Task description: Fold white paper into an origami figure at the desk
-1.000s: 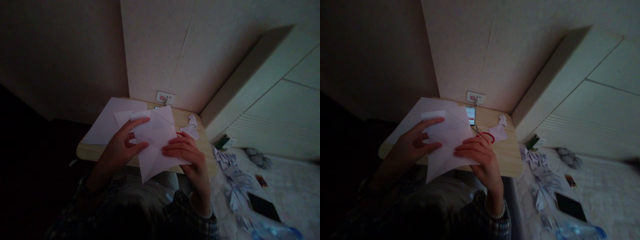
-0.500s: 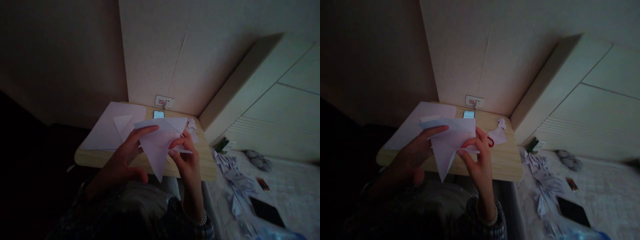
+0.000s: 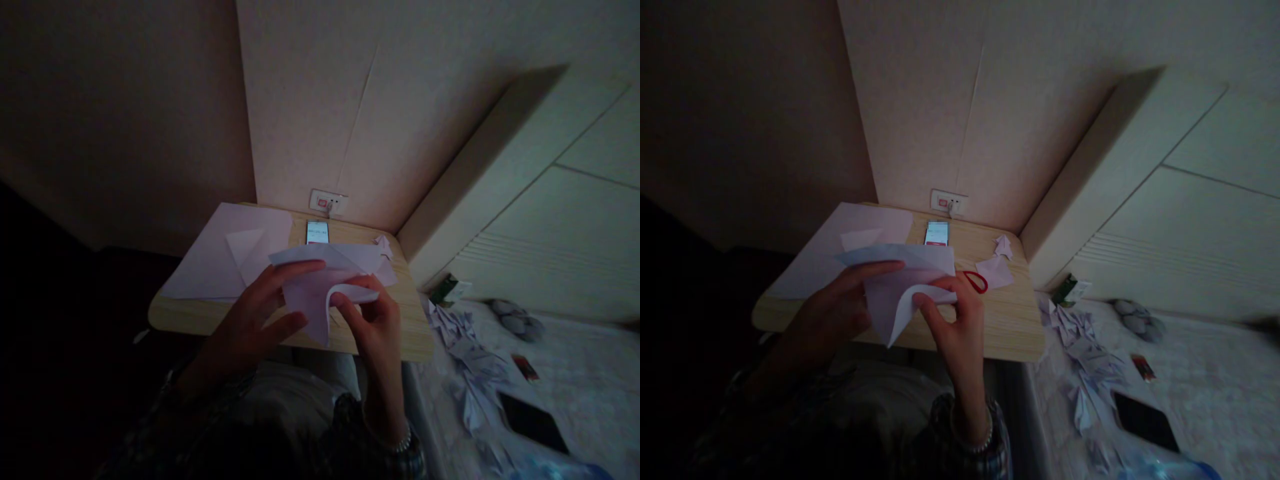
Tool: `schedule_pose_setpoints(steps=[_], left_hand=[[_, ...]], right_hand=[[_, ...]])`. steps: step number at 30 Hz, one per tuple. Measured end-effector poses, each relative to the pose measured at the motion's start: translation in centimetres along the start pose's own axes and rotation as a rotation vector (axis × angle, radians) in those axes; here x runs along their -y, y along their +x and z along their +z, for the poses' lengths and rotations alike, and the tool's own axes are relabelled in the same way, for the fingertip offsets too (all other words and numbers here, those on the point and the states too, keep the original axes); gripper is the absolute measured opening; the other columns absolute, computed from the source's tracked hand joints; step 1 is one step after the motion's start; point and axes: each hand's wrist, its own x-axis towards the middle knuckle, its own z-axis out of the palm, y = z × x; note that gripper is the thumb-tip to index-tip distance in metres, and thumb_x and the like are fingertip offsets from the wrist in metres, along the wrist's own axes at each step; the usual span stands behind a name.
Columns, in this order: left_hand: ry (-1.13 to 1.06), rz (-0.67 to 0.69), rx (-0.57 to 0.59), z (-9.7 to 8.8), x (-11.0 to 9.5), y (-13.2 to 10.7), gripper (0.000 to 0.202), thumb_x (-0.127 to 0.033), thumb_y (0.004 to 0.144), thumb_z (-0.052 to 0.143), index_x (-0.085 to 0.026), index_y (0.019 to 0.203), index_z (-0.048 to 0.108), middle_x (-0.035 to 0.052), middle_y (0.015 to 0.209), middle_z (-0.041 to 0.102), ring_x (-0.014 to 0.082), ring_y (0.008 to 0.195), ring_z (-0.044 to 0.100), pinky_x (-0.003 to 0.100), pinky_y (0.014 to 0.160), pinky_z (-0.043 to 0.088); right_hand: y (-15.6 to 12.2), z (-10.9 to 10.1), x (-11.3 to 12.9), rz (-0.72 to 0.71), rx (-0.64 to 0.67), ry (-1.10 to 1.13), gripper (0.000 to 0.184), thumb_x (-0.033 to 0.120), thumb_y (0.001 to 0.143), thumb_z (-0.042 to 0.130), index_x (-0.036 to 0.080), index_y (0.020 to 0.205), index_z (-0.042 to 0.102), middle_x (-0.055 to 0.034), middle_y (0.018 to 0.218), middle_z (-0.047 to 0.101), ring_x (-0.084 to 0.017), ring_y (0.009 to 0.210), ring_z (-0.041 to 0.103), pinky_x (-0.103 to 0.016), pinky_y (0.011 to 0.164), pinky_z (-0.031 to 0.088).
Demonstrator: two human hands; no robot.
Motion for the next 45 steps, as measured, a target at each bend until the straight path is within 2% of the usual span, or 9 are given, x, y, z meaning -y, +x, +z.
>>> schedule_pose_setpoints(steps=[4,11,18,25,30,34,37,40,45], left_hand=[[-0.093,-0.001,0.014,0.6,0.1,-0.1,0.094,-0.045,0.055,0.093,-0.034,0.140,0.055,0.0102,0.149,0.050,0.0376,0.133,0.052,0.048,0.106,0.050],[0.017,0.046,-0.250,2.0,0.0,0.7,0.010,-0.025,0.079,0.076,-0.023,0.082,0.067,0.0075,0.134,0.055,0.0284,0.124,0.058,0.040,0.095,0.058],[0.014,-0.081,-0.329,2.7,-1.1,0.4,0.017,-0.030,0.072,0.082,-0.023,0.083,0.070,0.0071,0.147,0.052,0.0300,0.125,0.060,0.040,0.098,0.057],[0.031,-0.021,-0.389,2.9,-1.3,0.2,0.017,-0.030,0.070,0.085,-0.023,0.073,0.069,0.0058,0.140,0.059,0.0301,0.117,0.065,0.043,0.095,0.060],[-0.064,0.023,-0.394,2.8,-1.5,0.3,0.031,-0.041,0.087,0.069,-0.021,0.063,0.066,0.0059,0.146,0.055,0.0310,0.117,0.065,0.045,0.090,0.062],[-0.165,0.047,-0.375,2.8,-1.0,0.5,0.028,-0.032,0.077,0.080,-0.021,0.062,0.059,0.0057,0.132,0.065,0.0300,0.114,0.066,0.043,0.091,0.058],[-0.229,0.100,-0.434,2.6,0.0,0.7,0.026,-0.021,0.070,0.084,-0.022,0.067,0.058,0.0015,0.112,0.071,0.0241,0.102,0.068,0.035,0.084,0.057],[-0.166,0.168,-0.565,1.9,0.9,0.9,0.021,-0.018,0.073,0.081,-0.025,0.078,0.062,-0.0016,0.103,0.070,0.0202,0.100,0.066,0.032,0.085,0.055],[0.001,0.192,-0.589,0.9,1.1,1.2,0.023,-0.018,0.075,0.076,-0.026,0.082,0.056,-0.0017,0.099,0.068,0.0200,0.095,0.068,0.032,0.081,0.056]], right_hand=[[-0.3,0.7,-0.2,0.045,-0.112,-0.040,0.020,0.031,0.078,0.074,0.024,0.090,0.061,-0.0007,0.086,0.063,-0.020,0.079,0.059,-0.032,0.067,0.048],[-0.5,0.5,-0.2,-0.003,-0.151,0.000,0.015,0.033,0.082,0.072,0.023,0.086,0.062,-0.0003,0.087,0.062,-0.018,0.081,0.060,-0.031,0.071,0.052],[-0.8,0.6,-0.3,-0.112,-0.219,-0.007,0.007,0.027,0.084,0.072,0.024,0.081,0.066,0.0005,0.084,0.062,-0.017,0.079,0.061,-0.032,0.070,0.049],[-0.7,-0.4,-0.5,-0.268,-0.180,-0.089,0.007,0.023,0.084,0.070,0.026,0.079,0.073,0.0002,0.079,0.068,-0.019,0.076,0.064,-0.035,0.069,0.052],[-0.8,-1.1,-0.6,-0.305,-0.116,-0.093,0.015,0.018,0.082,0.071,0.030,0.076,0.077,0.0012,0.078,0.075,-0.020,0.072,0.068,-0.035,0.068,0.054],[-0.8,-0.9,-0.6,-0.282,-0.110,-0.146,0.010,0.021,0.081,0.073,0.030,0.082,0.078,0.0007,0.081,0.078,-0.022,0.075,0.070,-0.037,0.071,0.056],[-0.7,-0.9,-0.7,-0.258,0.011,-0.170,0.004,0.031,0.083,0.074,0.032,0.086,0.077,0.0001,0.087,0.077,-0.023,0.083,0.070,-0.039,0.076,0.057],[-0.3,-1.2,-0.9,-0.181,0.107,-0.069,0.024,0.048,0.079,0.076,0.032,0.096,0.071,-0.0033,0.111,0.071,-0.026,0.106,0.066,-0.043,0.089,0.055],[-0.1,-1.6,-0.9,-0.166,-0.047,0.072,0.058,0.056,0.075,0.077,0.033,0.124,0.055,-0.0074,0.140,0.052,-0.029,0.132,0.051,-0.049,0.108,0.045]])
